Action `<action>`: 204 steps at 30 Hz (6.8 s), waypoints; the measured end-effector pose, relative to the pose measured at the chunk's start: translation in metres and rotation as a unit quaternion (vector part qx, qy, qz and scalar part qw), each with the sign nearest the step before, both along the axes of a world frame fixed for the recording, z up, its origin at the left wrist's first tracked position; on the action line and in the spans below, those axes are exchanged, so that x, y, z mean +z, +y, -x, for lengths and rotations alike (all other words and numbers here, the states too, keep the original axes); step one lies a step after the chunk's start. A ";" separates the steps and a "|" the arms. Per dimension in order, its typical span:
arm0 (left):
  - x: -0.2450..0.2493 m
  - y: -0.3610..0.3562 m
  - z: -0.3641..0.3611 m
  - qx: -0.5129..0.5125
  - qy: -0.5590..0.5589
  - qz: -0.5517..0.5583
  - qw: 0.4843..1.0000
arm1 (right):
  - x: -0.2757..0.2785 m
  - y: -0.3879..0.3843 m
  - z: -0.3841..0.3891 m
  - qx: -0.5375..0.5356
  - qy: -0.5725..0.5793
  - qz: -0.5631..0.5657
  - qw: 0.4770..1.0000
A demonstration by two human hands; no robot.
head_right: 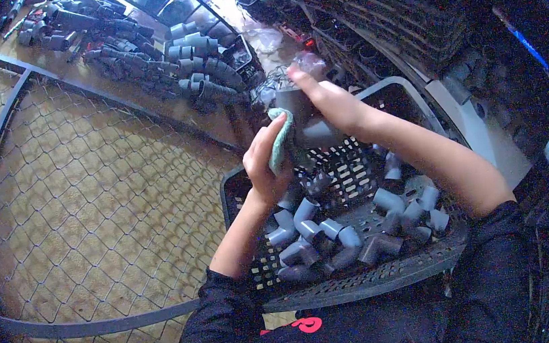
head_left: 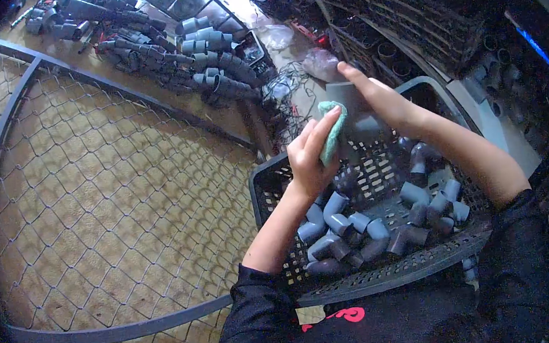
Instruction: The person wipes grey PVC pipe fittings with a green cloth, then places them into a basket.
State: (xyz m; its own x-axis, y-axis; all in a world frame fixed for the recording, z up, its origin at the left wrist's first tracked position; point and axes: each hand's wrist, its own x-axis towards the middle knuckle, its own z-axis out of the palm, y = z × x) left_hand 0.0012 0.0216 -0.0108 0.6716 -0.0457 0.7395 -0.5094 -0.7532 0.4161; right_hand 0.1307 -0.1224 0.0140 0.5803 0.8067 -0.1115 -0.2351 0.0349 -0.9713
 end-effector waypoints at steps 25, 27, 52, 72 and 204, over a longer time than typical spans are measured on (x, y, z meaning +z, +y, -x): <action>0.003 -0.022 0.000 0.118 0.061 -0.076 0.988 | -0.020 0.009 0.007 -0.139 -0.092 -0.046 0.985; 0.007 -0.020 -0.003 0.118 0.042 -0.053 0.991 | -0.023 0.007 0.001 -0.124 -0.136 0.030 0.982; -0.001 -0.035 -0.004 0.061 0.028 0.063 0.996 | -0.008 -0.001 0.001 -0.169 -0.063 0.042 0.983; -0.005 -0.044 0.004 0.102 0.048 0.011 0.994 | -0.020 0.007 0.021 -0.075 0.156 -0.026 0.985; -0.023 -0.022 -0.011 0.005 0.040 0.111 0.993 | -0.011 0.002 0.001 0.067 0.208 0.032 0.975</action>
State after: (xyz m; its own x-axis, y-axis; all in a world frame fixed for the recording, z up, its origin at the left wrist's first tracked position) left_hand 0.0117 -0.0007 -0.0338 0.7280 0.1197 0.6751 -0.4607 -0.6438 0.6109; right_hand 0.1295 -0.1202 0.0026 0.3640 0.8562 -0.3667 -0.6077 -0.0801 -0.7901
